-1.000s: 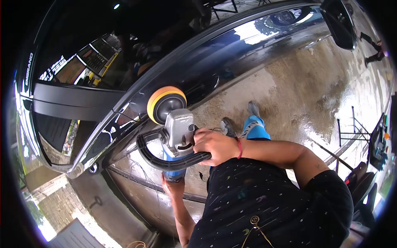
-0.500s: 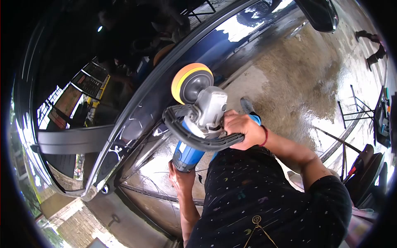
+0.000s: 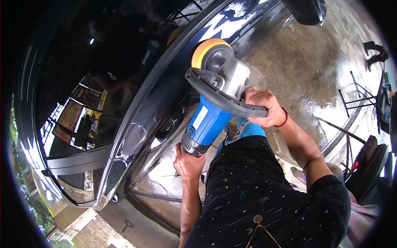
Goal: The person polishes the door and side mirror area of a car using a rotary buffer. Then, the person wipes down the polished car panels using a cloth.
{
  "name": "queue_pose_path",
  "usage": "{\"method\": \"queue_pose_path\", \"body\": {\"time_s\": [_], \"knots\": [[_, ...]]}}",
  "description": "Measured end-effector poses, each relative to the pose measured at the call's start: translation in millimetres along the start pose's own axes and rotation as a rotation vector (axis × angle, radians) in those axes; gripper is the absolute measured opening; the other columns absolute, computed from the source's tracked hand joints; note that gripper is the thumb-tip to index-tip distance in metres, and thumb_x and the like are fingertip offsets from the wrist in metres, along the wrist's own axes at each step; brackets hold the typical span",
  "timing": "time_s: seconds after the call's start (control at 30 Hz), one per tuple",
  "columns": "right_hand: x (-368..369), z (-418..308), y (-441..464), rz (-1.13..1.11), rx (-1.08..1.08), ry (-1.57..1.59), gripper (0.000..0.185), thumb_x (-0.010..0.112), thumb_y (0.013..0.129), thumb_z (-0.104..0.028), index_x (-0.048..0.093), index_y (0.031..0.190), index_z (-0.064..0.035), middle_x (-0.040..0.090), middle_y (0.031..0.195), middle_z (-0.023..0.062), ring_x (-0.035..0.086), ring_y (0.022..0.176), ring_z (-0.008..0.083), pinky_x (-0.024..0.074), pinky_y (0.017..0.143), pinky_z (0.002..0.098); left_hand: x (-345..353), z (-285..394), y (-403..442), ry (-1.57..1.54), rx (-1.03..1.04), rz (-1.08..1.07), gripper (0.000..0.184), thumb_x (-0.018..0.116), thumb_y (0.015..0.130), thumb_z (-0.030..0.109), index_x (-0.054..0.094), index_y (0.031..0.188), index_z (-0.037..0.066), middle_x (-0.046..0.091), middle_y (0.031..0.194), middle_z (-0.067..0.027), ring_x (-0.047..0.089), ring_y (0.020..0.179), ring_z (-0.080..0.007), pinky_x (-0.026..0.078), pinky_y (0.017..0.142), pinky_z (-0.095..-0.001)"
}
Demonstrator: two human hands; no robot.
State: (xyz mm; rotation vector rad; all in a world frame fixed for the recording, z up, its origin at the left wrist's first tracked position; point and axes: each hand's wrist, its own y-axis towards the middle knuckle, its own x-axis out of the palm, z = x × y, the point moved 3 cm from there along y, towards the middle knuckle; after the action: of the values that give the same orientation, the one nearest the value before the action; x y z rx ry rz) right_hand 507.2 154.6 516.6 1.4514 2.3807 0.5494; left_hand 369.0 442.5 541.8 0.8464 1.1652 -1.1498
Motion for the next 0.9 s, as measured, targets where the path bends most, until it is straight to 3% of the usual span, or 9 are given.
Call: {"method": "queue_pose_path", "body": {"time_s": [0.07,0.23,0.53,0.73,0.9], "knots": [[8.3,-4.8,2.7,-0.012,-0.04,0.036,0.018,0.073,0.074,-0.005,0.058,0.064,-0.0057,0.053,0.06,0.0074,0.051,0.06,0.0289,0.0405,0.072,0.0403,2.1,-8.2,-6.7,0.002,0.007,0.002,0.061,0.083,0.065,0.026,0.062,0.115,-0.003,0.062,0.118,-0.0189,0.069,0.093,-0.0428,0.057,0.079,-0.0515],[43.4,-7.4,-3.8,-0.036,-0.031,0.057,0.021,0.076,0.067,-0.007,0.055,0.064,-0.006,0.053,0.063,0.0079,0.053,0.063,0.0308,0.0415,0.075,0.0409,5.1,-46.3,-32.5,0.004,0.002,0.009,0.067,0.084,0.067,0.025,0.058,0.122,-0.004,0.059,0.123,-0.0289,0.066,0.096,-0.0489,0.055,0.084,-0.0546],[125.5,-16.8,-8.3,-0.132,-0.054,0.054,0.022,0.079,0.064,-0.009,0.058,0.071,-0.005,0.055,0.067,0.0085,0.057,0.069,0.032,0.0433,0.083,0.0418,-1.8,-115.8,-77.3,-0.019,-0.102,0.059,0.064,0.083,0.066,0.017,0.058,0.121,-0.003,0.061,0.12,-0.0257,0.066,0.093,-0.0496,0.055,0.08,-0.0563],[181.1,-25.8,-6.6,-0.236,-0.032,0.091,0.022,0.079,0.065,-0.011,0.058,0.07,-0.0053,0.054,0.071,0.0109,0.056,0.073,0.0331,0.0433,0.083,0.0423,0.7,-169.5,-106.8,-0.113,-0.193,-0.015,0.066,0.083,0.066,0.016,0.058,0.123,-0.003,0.06,0.126,-0.0288,0.066,0.096,-0.0512,0.054,0.083,-0.0563],[231.4,-31.3,-7.8,-0.335,-0.044,0.065,0.025,0.081,0.066,-0.017,0.058,0.069,-0.0064,0.056,0.074,0.0128,0.058,0.075,0.0344,0.0444,0.085,0.0443,3.5,-210.3,-137.6,-0.145,-0.196,0.093,0.065,0.084,0.067,0.017,0.059,0.124,-0.002,0.062,0.123,-0.0282,0.064,0.103,-0.0519,0.053,0.088,-0.0558]]}}
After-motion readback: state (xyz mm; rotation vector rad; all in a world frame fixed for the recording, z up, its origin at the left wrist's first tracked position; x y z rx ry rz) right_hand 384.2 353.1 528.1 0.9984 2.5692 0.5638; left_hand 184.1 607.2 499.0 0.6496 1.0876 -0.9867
